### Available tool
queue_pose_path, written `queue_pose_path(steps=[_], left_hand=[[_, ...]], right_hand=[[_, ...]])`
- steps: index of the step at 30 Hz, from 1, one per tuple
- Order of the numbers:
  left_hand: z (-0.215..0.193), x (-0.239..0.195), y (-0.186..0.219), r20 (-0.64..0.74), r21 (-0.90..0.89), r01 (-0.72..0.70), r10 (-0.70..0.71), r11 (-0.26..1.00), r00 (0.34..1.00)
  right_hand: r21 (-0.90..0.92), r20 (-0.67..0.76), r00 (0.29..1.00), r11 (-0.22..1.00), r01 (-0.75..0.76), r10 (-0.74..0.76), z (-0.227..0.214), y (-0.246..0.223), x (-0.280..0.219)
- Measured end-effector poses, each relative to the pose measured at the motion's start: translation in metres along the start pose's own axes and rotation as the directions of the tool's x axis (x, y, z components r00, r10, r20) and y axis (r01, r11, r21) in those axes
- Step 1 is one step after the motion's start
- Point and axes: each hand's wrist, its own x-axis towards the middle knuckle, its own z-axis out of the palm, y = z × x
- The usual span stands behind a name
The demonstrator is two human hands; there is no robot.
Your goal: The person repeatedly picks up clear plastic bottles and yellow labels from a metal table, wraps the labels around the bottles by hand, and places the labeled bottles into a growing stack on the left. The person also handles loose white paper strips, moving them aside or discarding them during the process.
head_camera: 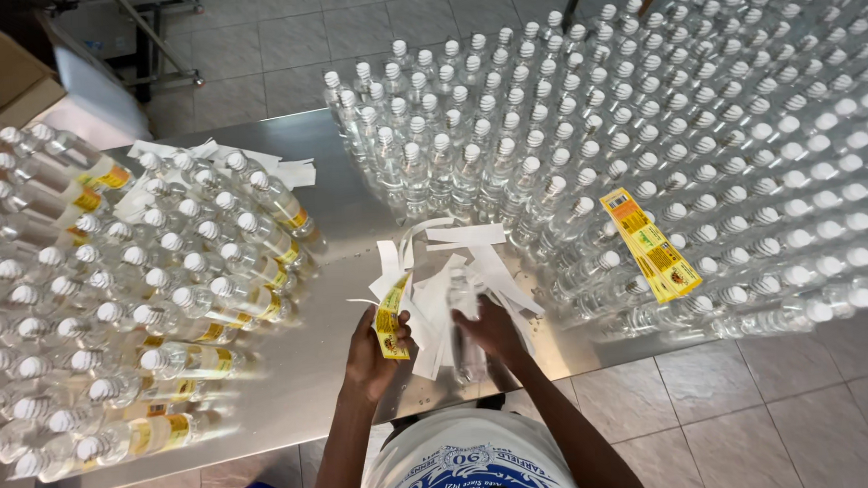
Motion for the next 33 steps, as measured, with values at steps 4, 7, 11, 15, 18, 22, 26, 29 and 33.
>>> queue_pose_path(steps=[4,7,11,15,18,22,26,29,33], left_hand=[[-0.026,0.000,-0.005,0.040,-0.039,0.036,-0.035,0.999,0.999],[-0.038,-0.004,-0.009,0.044,-0.051,0.036,-0.034,0.998,0.998],[-0.036,-0.014,-0.010,0.016,-0.038,0.025,-0.025,0.999,1.000],[-0.027,-0.025,-0.010,0.001,0.010,0.035,-0.035,0.999,0.999],[-0.025,-0.021,-0.010,0.008,0.021,0.049,-0.050,0.999,0.999],[-0.018,-0.019,-0.015,0.025,-0.004,0.097,-0.097,0.995,0.995],[-0.001,-0.018,-0.020,0.041,0.078,0.132,-0.135,0.988,0.990],[0.015,-0.025,-0.024,0.056,0.096,0.184,-0.190,0.978,0.980],[0.027,-0.033,-0.016,0.006,0.102,0.108,-0.109,0.989,0.994]], right_hand=[[-0.280,0.135,0.989,0.955,0.098,-0.062,0.028,-0.046,0.013],[-0.330,0.144,0.982,0.930,0.163,-0.121,0.033,-0.060,0.018],[-0.410,0.123,0.977,0.888,0.208,-0.172,0.042,-0.064,0.032],[-0.511,0.091,0.966,0.821,0.255,-0.243,0.054,-0.060,0.037],[-0.602,0.045,0.953,0.753,0.266,-0.300,0.058,-0.059,0.034],[-0.421,-0.105,0.857,0.803,0.422,-0.505,0.038,-0.055,0.018],[0.682,0.297,0.918,0.731,-0.011,-0.263,0.025,-0.044,0.000],[0.745,0.397,0.851,0.662,-0.081,-0.343,0.022,-0.048,-0.016],[0.841,0.265,0.923,0.534,-0.080,-0.280,0.018,-0.048,-0.025]])
